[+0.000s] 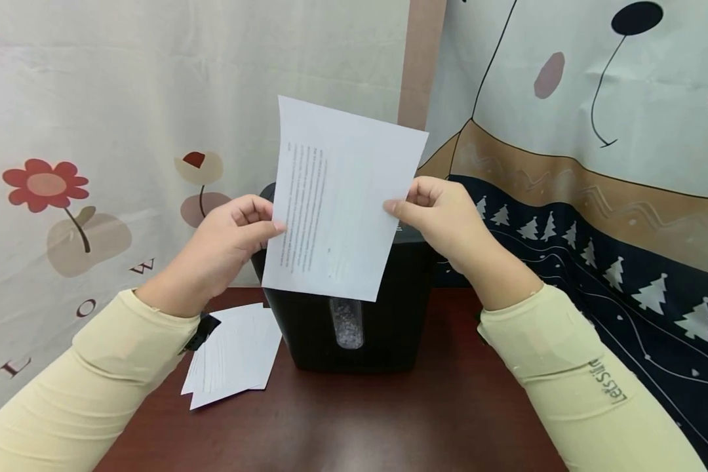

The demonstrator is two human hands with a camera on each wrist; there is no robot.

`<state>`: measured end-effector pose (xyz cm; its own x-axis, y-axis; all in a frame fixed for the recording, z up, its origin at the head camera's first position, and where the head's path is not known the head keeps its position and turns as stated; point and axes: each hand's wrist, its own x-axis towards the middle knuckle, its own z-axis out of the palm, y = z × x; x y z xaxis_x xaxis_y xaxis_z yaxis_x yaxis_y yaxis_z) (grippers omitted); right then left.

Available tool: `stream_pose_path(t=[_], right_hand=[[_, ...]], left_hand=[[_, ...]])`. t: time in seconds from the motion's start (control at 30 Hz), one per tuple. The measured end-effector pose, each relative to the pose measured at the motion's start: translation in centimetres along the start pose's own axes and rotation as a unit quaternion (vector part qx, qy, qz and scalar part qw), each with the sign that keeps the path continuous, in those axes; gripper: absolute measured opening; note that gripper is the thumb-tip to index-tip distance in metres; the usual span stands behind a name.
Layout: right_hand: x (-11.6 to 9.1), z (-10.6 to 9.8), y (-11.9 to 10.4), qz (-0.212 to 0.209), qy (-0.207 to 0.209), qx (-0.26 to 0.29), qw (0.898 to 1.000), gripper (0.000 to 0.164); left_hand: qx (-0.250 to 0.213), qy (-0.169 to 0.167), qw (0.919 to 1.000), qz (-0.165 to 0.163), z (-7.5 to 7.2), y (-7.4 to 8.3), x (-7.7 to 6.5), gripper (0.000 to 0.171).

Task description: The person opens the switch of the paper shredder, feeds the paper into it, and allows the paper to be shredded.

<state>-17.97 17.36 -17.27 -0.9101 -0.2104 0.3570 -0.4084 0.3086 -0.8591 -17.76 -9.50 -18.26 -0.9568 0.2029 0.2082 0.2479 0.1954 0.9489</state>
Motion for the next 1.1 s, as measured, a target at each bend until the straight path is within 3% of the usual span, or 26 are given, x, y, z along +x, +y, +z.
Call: stream_pose_path(t=[0.5,0.73,0.9,1.1], right_hand=[[1.6,-1.1,-2.3,-0.028,0.009,0.061,0.998,0.012],[2.4,-1.2,-3.1,-0.030,0.018,0.045,0.998,0.013],[2.9,-1.3,-3.5,-0.037,0.015,0.063,0.997,0.013],[3.5,-1.4,-4.0,-0.015,0.015,0.054,0.998,0.019]], left_hand=[[0.032,0.002,0.9993,0.022,-0.4,3.0,1.3,0.010],[0.068,0.024,0.9971,0.024,-0.6,3.9,2.1,0.011],[0.084,0.037,0.9954,0.025,-0.7,4.6,2.8,0.007],[0.097,0.045,0.9939,0.028,-0.8,4.8,3.6,0.005]])
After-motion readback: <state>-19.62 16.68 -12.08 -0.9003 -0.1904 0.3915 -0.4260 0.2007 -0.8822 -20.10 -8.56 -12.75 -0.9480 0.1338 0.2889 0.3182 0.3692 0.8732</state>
